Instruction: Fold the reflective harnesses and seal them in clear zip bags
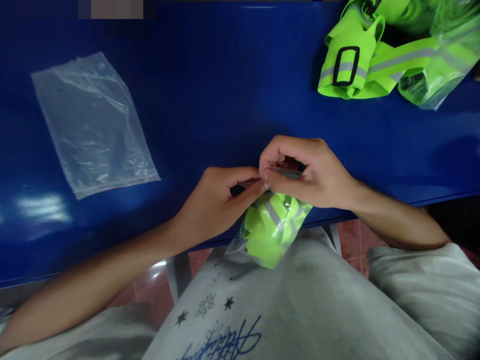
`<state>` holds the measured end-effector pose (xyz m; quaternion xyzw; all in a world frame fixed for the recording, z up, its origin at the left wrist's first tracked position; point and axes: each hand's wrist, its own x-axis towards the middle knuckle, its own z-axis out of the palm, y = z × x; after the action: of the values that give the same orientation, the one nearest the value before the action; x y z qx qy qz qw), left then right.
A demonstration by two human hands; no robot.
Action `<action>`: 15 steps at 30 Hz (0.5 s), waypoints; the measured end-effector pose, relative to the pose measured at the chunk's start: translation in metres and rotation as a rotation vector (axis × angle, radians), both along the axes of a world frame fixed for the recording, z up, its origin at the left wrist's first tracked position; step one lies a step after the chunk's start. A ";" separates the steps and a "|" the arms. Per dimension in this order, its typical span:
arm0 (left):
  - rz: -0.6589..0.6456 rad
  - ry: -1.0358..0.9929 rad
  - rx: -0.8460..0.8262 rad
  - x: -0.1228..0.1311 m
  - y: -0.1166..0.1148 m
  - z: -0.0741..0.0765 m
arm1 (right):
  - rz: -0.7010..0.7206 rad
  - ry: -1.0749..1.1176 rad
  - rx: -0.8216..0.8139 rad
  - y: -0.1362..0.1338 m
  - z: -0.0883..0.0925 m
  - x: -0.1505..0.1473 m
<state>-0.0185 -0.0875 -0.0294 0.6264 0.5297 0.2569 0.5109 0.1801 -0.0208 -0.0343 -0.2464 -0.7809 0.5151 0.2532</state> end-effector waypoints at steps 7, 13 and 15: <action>0.081 -0.139 -0.080 0.002 -0.001 -0.003 | -0.072 0.080 -0.233 0.006 0.003 0.005; 0.046 -0.144 -0.151 -0.004 -0.004 -0.001 | -0.381 0.227 -0.097 0.013 0.009 0.010; 0.055 -0.064 -0.158 -0.009 -0.001 0.001 | -0.464 0.210 -0.043 0.018 0.009 0.012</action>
<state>-0.0279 -0.0883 -0.0285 0.5609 0.5486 0.2480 0.5682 0.1924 -0.0030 -0.0251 -0.3695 -0.6616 0.4826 0.4392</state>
